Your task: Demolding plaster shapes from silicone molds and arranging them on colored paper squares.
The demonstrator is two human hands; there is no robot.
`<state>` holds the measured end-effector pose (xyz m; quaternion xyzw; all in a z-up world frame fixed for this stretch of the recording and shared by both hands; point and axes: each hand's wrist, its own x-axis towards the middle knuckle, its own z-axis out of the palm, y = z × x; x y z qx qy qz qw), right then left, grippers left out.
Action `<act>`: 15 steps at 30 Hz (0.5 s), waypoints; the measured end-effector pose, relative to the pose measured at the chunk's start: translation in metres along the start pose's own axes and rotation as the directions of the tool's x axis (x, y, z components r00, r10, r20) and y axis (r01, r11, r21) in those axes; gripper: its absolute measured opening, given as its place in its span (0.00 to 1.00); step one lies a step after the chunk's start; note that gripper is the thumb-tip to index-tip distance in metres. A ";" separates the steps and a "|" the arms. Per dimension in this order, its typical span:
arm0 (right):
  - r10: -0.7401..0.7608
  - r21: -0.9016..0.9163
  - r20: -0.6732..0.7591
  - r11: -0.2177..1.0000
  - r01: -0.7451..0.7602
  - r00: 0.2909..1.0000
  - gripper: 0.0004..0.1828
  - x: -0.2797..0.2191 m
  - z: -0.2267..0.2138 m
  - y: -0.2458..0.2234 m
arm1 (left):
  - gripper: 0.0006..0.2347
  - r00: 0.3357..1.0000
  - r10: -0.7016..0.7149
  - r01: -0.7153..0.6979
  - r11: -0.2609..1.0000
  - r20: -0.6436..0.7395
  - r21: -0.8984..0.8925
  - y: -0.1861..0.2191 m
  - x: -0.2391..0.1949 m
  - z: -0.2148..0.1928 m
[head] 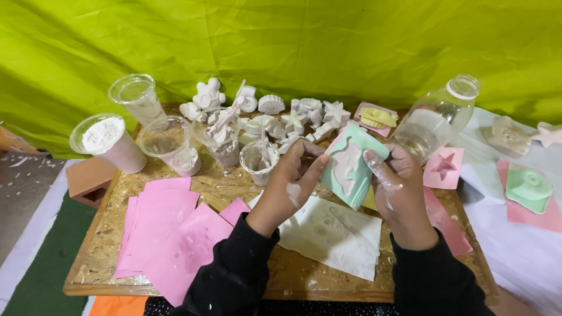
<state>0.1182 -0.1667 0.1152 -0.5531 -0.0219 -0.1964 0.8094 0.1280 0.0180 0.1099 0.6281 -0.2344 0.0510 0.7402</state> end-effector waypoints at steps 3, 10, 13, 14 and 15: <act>-0.006 -0.018 0.001 1.000 0.006 1.000 0.08 0.006 -0.012 0.012 | 0.09 1.000 0.012 -0.014 0.997 -0.025 -0.081 -0.026 0.002 -0.001; 0.008 -0.012 0.000 1.000 -0.008 1.000 0.08 0.008 -0.015 0.025 | 0.08 0.999 -0.022 0.016 0.983 -0.031 -0.183 -0.040 -0.006 0.005; 0.052 0.006 0.005 0.999 -0.052 0.999 0.07 0.011 -0.022 0.032 | 0.09 0.999 -0.027 0.020 0.987 -0.041 -0.162 -0.042 -0.007 0.007; 0.074 0.022 0.003 0.997 -0.074 0.997 0.08 0.015 -0.031 0.041 | 0.09 0.999 -0.028 0.021 0.986 -0.043 -0.164 -0.045 -0.007 0.008; 0.096 0.038 0.001 0.995 -0.096 0.995 0.08 0.019 -0.039 0.050 | 0.09 0.999 -0.030 0.022 0.986 -0.044 -0.166 -0.048 -0.007 0.009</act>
